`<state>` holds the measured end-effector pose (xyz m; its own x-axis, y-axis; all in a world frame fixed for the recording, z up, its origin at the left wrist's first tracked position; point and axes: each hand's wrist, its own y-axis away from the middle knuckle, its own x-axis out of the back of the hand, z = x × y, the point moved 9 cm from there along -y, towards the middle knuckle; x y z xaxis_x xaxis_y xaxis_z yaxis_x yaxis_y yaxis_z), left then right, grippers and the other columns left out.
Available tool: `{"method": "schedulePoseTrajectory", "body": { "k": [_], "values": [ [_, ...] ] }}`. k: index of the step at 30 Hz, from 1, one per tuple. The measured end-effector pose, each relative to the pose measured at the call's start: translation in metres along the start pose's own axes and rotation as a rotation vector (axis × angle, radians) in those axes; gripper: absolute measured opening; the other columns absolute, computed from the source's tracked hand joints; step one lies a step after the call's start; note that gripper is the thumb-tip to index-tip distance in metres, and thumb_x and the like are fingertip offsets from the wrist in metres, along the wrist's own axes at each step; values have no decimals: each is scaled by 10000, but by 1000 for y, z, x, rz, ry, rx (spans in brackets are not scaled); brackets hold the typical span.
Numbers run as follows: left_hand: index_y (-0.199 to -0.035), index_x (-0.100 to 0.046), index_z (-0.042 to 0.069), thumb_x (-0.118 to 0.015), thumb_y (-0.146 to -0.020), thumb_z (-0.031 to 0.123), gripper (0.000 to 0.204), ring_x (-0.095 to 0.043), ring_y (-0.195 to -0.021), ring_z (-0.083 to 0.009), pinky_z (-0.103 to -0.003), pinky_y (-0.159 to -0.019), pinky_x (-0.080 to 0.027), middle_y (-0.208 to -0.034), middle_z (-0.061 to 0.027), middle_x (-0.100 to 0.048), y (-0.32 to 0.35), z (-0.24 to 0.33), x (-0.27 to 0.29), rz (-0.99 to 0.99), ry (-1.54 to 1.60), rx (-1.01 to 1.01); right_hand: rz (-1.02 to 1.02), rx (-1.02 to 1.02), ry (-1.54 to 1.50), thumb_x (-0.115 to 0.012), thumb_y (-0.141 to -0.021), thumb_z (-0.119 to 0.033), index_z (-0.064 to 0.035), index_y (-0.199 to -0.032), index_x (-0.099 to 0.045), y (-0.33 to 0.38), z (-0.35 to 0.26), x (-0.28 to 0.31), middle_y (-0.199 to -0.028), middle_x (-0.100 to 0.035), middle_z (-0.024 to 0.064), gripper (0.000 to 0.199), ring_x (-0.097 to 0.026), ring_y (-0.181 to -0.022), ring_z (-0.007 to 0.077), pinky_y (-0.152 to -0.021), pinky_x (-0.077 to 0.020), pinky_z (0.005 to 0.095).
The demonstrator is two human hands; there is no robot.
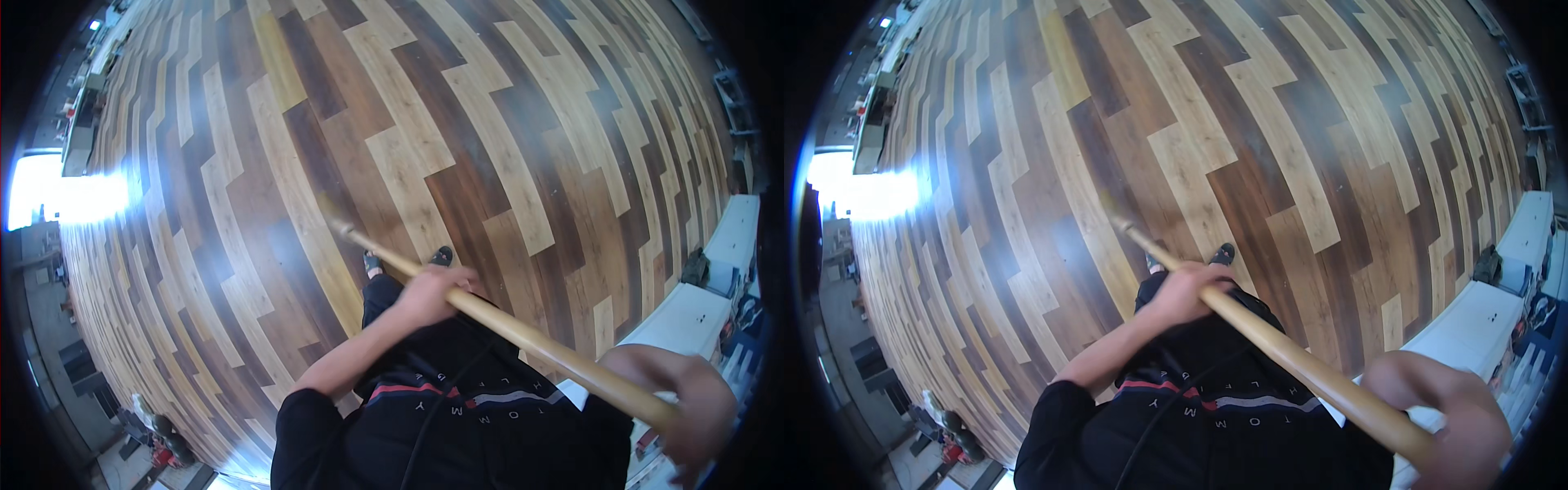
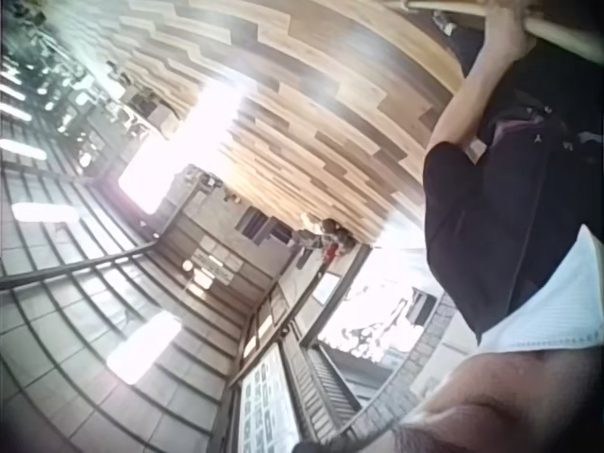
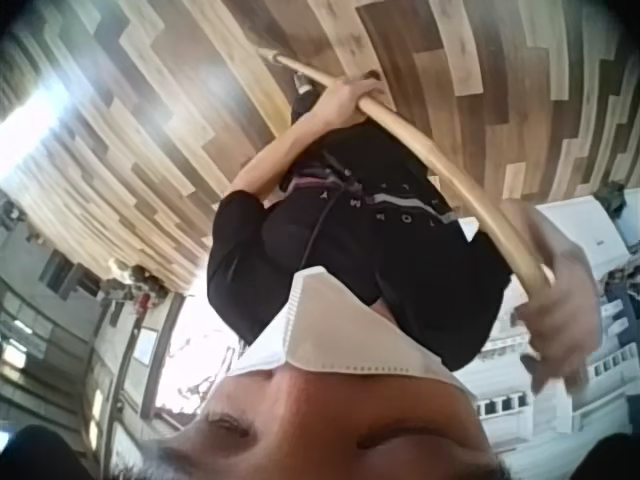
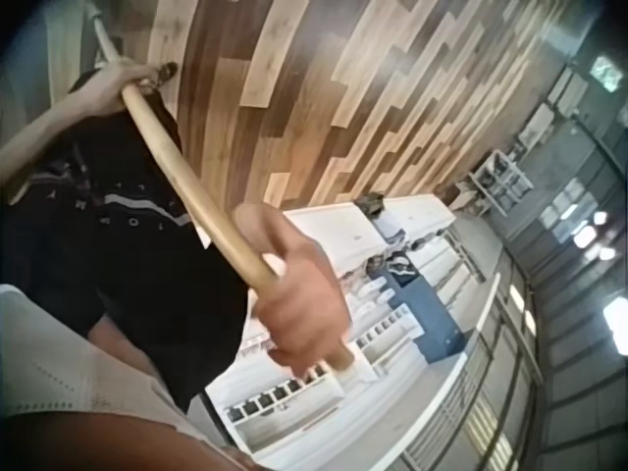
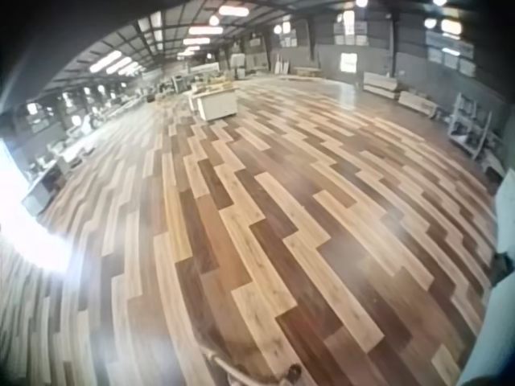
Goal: Sweeping a large wooden tile floor using a push broom.
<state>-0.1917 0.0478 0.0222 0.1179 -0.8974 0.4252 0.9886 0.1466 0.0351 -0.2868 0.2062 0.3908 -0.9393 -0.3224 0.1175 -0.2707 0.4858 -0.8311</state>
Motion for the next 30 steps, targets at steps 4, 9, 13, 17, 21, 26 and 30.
{"method": "schedulePoseTrajectory", "body": {
  "k": [4,9,13,17,21,26,30],
  "values": [
    [-918,-659,92,-697,-744,38,186,-665,-888,-365,-439,-796,-516,-863,-137,-687,115,-183,76,164,-124,423,523,-458,-200,-734,-822,-237,-87,-737,-633,66,212,-21,-651,-583,20,200,-579,-600,218,-594,-481,386],
    [-890,-666,140,-708,-681,10,249,-611,-1027,-344,-441,-873,-489,-959,-90,-674,191,-321,102,139,-237,641,612,-915,65,-738,-757,-145,-72,-726,-649,102,310,-45,-670,-626,25,119,-599,-619,199,-769,-498,401],
    [-974,-694,219,-722,-677,52,342,-616,-1037,-298,-482,-849,-464,-1005,-31,-648,62,-265,97,48,-222,408,935,-826,416,-677,-767,-172,-55,-716,-621,99,233,14,-627,-625,77,139,-582,-559,211,-614,-450,396],
    [-1055,-635,260,-687,-751,96,349,-562,-1121,-279,-493,-906,-370,-1116,-3,-609,-32,-180,96,-192,-110,298,609,-583,795,-600,-914,-333,-114,-762,-601,9,152,11,-617,-598,46,267,-588,-554,197,-527,-397,283],
    [-998,-609,191,-689,-753,118,267,-595,-1005,-296,-490,-893,-381,-963,-37,-641,-85,-165,143,-116,-59,22,260,-525,741,-643,-919,-351,-93,-782,-649,-100,211,-9,-632,-635,19,292,-610,-539,127,-538,-430,218],
    [-946,-581,134,-699,-731,126,246,-627,-833,-325,-453,-849,-421,-764,-80,-635,-65,-71,206,-32,-117,-193,-179,-397,324,-687,-882,-243,-78,-834,-680,-162,272,-17,-649,-625,10,172,-600,-559,116,-678,-433,271],
    [-911,-577,129,-724,-743,172,227,-637,-774,-337,-434,-749,-470,-751,-107,-634,-10,-74,274,125,-81,-161,-77,-391,101,-705,-854,-161,-79,-870,-680,-164,330,24,-663,-601,8,87,-589,-593,126,-809,-414,331]
  ]
}}
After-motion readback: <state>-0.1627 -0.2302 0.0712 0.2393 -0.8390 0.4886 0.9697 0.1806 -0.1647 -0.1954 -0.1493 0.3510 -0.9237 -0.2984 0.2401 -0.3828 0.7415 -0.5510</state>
